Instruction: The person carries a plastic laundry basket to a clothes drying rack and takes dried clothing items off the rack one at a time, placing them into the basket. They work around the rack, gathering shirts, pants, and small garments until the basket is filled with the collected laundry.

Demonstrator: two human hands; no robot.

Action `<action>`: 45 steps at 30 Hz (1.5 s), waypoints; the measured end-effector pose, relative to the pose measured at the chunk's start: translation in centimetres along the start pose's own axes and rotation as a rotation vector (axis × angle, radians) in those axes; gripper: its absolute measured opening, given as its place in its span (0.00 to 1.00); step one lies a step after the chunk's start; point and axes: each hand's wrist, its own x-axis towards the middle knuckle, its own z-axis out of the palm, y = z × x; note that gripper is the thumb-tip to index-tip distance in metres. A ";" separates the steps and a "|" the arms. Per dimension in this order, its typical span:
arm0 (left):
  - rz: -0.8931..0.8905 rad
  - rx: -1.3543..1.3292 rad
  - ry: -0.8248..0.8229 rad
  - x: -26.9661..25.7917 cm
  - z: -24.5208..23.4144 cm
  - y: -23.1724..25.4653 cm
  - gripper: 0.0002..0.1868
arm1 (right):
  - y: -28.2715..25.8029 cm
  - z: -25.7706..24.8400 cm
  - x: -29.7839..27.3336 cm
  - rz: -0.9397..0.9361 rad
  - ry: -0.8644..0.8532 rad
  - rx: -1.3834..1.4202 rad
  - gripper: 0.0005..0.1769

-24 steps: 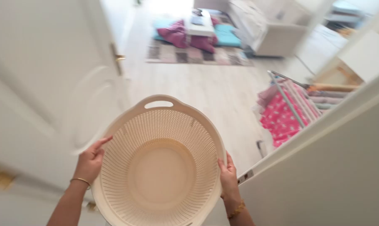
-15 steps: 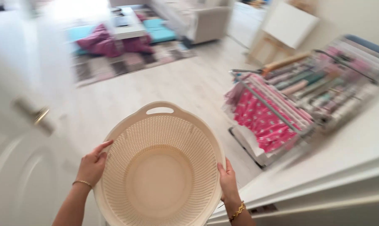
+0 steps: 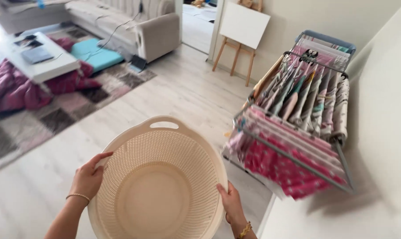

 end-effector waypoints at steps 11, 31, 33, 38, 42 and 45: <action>0.213 0.018 -0.096 34.1 3.3 8.5 0.29 | -7.6 10.4 25.3 -0.038 0.157 -0.228 0.16; 0.921 0.099 -0.615 83.5 45.0 32.5 0.22 | -6.9 6.1 60.7 0.189 0.736 0.162 0.13; 0.955 0.140 -0.639 85.3 47.5 36.7 0.22 | -6.6 4.3 65.8 0.089 0.743 0.208 0.12; 1.028 0.172 -0.674 90.0 52.7 48.2 0.20 | -12.4 1.8 77.5 0.250 0.763 0.288 0.11; 1.215 0.170 -0.677 94.6 60.8 52.7 0.25 | -14.1 -1.2 86.6 0.228 0.837 0.321 0.11; 1.297 0.169 -0.706 97.7 67.7 55.9 0.28 | -14.9 -4.1 93.3 0.269 0.908 0.221 0.13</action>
